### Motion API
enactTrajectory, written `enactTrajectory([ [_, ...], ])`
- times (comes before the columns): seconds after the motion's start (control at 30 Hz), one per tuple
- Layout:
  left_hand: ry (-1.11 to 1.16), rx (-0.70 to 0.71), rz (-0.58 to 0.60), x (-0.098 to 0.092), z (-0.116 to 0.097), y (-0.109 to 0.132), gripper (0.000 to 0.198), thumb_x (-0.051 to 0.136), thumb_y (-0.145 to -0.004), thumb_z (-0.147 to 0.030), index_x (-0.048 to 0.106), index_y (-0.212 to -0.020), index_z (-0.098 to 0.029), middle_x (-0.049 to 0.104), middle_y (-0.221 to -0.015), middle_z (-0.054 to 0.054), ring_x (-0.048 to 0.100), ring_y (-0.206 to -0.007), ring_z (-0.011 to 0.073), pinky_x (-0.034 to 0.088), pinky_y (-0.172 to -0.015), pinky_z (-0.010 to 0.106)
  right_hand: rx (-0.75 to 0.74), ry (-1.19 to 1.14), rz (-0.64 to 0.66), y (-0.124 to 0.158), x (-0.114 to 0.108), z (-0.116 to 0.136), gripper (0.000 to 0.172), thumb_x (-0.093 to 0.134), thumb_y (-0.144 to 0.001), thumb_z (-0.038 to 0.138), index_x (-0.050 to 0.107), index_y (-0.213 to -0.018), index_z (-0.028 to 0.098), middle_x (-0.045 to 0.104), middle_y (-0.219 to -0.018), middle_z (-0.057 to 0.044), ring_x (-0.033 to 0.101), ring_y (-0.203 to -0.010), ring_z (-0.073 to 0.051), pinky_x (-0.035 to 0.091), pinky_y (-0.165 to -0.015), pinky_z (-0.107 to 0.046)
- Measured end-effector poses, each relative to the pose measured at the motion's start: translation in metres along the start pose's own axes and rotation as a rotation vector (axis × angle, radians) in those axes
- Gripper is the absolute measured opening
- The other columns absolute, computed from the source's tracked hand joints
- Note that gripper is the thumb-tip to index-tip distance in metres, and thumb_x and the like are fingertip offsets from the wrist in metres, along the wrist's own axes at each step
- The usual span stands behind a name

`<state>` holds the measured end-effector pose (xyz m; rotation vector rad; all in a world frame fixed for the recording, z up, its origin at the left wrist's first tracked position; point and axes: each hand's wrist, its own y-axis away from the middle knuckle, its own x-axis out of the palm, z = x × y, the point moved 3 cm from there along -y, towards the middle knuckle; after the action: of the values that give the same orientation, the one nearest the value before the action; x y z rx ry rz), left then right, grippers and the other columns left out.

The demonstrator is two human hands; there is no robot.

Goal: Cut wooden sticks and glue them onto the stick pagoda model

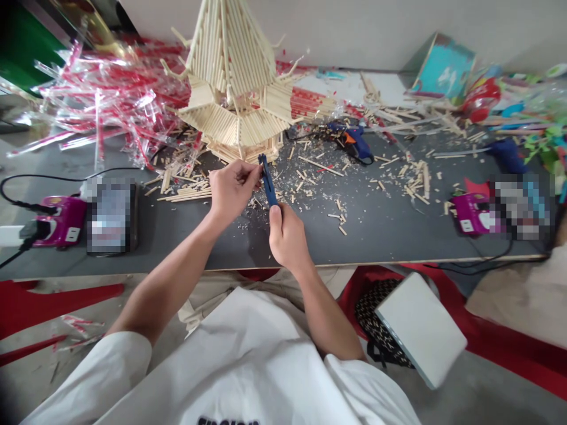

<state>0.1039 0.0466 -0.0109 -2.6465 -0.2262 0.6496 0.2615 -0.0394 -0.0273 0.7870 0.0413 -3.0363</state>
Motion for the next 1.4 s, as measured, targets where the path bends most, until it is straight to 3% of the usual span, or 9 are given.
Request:
enactTrajectory([
  [0.17,0.024,-0.016,-0.01,0.001,0.001,0.004,0.022,0.063,-0.098,-0.036,0.07,-0.086,-0.02,0.073,-0.067,-0.001,0.068,-0.06,0.0122,0.052,-0.061,0.024,-0.022,0.147,-0.03,-0.002,0.0,0.004,0.055,0.025,-0.11,0.062,0.057,-0.086,0.024,0.067,-0.076,-0.007,0.063,-0.071,-0.024,0.042,-0.069,-0.037],
  [0.47,0.046,0.002,-0.044,0.002,-0.007,0.007,0.02,0.064,-0.098,-0.035,0.071,-0.087,-0.02,0.076,-0.079,0.001,0.07,-0.069,0.0118,0.055,-0.066,0.023,-0.039,0.165,-0.033,-0.001,-0.002,0.004,0.056,0.022,-0.111,0.061,0.056,-0.084,0.025,0.066,-0.073,-0.007,0.061,-0.067,-0.023,0.04,-0.067,-0.037],
  [0.57,0.159,-0.031,-0.064,0.007,-0.003,0.009,0.018,0.064,-0.1,-0.035,0.068,-0.089,-0.021,0.079,-0.096,0.003,0.072,-0.075,0.0114,0.057,-0.069,0.023,-0.046,0.171,-0.044,0.001,-0.002,0.006,0.054,0.022,-0.111,0.059,0.055,-0.084,0.025,0.066,-0.074,-0.007,0.062,-0.07,-0.024,0.04,-0.069,-0.038],
  [0.73,0.354,-0.082,-0.018,0.019,0.006,0.007,0.023,0.062,-0.101,-0.038,0.055,-0.086,-0.023,0.075,-0.086,0.001,0.076,-0.085,0.0133,0.062,-0.075,0.026,-0.063,0.151,-0.053,0.004,-0.001,0.007,0.05,0.025,-0.112,0.056,0.053,-0.086,0.025,0.066,-0.075,-0.007,0.061,-0.07,-0.024,0.041,-0.07,-0.038],
  [0.9,0.45,-0.058,0.02,0.02,0.001,0.006,0.024,0.059,-0.104,-0.04,0.049,-0.089,-0.024,0.078,-0.096,0.004,0.078,-0.088,0.0159,0.065,-0.076,0.031,-0.063,0.145,-0.038,0.004,-0.001,0.004,0.049,0.024,-0.112,0.056,0.053,-0.088,0.025,0.065,-0.077,-0.007,0.062,-0.07,-0.023,0.042,-0.069,-0.038],
  [1.1,0.39,-0.029,0.015,0.022,-0.003,0.008,0.023,0.056,-0.106,-0.042,0.049,-0.092,-0.025,0.079,-0.104,0.006,0.074,-0.121,0.0224,0.066,-0.092,0.039,-0.09,0.165,-0.043,0.005,-0.001,0.004,0.048,0.023,-0.112,0.055,0.051,-0.086,0.025,0.065,-0.077,-0.007,0.06,-0.069,-0.023,0.04,-0.07,-0.039],
  [1.4,0.378,-0.012,-0.012,0.021,-0.004,0.01,0.018,0.056,-0.107,-0.038,0.05,-0.095,-0.025,0.078,-0.112,0.007,0.072,-0.125,0.0234,0.067,-0.092,0.038,-0.112,0.202,-0.061,0.005,0.001,0.004,0.048,0.021,-0.111,0.055,0.05,-0.086,0.025,0.064,-0.076,-0.009,0.059,-0.069,-0.025,0.039,-0.068,-0.039],
])
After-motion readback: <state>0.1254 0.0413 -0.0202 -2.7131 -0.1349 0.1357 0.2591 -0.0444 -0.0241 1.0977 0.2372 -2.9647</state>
